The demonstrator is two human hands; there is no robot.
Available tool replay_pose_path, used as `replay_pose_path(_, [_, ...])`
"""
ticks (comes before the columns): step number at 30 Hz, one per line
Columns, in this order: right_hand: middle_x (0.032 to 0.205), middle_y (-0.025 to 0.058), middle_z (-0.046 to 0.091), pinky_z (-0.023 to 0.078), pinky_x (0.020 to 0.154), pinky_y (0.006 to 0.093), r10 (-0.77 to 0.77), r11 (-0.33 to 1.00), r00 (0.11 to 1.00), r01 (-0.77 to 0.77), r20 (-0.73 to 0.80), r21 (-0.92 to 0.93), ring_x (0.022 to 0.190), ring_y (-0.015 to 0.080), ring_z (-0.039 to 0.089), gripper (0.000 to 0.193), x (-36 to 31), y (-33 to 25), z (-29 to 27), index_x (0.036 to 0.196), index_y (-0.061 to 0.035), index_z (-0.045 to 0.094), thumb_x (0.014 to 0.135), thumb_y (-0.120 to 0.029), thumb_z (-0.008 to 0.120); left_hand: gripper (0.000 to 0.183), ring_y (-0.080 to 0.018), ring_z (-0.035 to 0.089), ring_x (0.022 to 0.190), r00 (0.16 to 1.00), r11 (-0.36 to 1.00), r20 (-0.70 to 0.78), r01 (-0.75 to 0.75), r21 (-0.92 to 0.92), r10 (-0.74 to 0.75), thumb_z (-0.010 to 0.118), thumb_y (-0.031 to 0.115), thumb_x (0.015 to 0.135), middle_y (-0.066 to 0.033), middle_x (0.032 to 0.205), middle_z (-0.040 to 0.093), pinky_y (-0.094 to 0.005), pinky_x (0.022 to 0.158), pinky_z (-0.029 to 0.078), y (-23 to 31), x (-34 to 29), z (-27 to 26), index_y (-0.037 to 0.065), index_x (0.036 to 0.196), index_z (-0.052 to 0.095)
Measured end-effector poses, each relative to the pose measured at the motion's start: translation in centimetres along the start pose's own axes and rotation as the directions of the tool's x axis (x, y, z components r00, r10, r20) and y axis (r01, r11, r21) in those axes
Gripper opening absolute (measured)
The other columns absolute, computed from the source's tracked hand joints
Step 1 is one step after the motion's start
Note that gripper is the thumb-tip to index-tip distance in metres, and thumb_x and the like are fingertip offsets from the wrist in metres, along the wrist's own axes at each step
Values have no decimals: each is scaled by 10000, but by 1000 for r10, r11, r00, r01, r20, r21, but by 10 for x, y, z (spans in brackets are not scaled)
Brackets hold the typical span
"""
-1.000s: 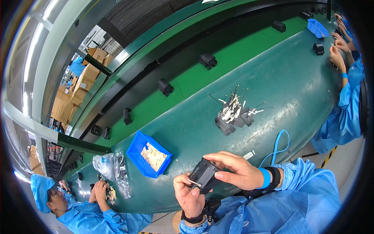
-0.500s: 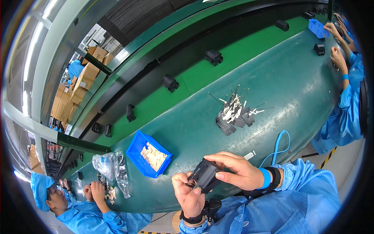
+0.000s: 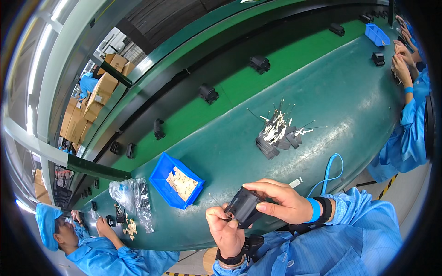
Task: Assembling small black plastic components on a factory assembly line.
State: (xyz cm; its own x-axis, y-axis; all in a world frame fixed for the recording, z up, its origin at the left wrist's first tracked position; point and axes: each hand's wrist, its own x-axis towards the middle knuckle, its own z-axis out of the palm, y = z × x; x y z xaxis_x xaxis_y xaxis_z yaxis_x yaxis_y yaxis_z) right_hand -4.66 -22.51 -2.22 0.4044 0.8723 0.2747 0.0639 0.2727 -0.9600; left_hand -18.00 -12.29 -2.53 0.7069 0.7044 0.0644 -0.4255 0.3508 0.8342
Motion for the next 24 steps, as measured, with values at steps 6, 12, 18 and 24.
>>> replay_pose_path(6, [1070,139,524,442,820,305,6,1000,1000,-6,9,11,933,210,550,420,-1,-2,1,1273,12,427,891,-130,524,315,-197,535,749,1000,1000,20,5,21,-6,574,72,791,-111,889,435,-314,499,508,5,0,3,94,959,308])
replay_pose_path(12, [1060,133,526,441,814,296,7,999,1000,-7,-1,50,931,200,546,410,1,0,0,1266,15,439,892,-130,523,349,-231,565,777,999,997,41,25,-77,-21,601,75,782,-123,910,452,-328,536,527,4,-1,2,91,969,306])
replay_pose_path(18, [1051,131,527,441,809,294,-10,999,1000,10,1,33,921,196,544,410,1,-2,0,1267,18,438,891,-122,522,403,-247,576,813,998,996,59,39,-77,-35,647,79,769,-122,924,455,-344,559,543,6,-2,1,94,976,301])
replay_pose_path(24, [1038,130,526,441,805,295,-23,999,1000,23,-3,27,911,196,543,411,0,-2,0,1267,20,437,892,-127,517,431,-242,579,808,997,997,57,48,-58,-45,676,95,764,-118,928,458,-342,562,544,1,-4,-6,99,973,299])
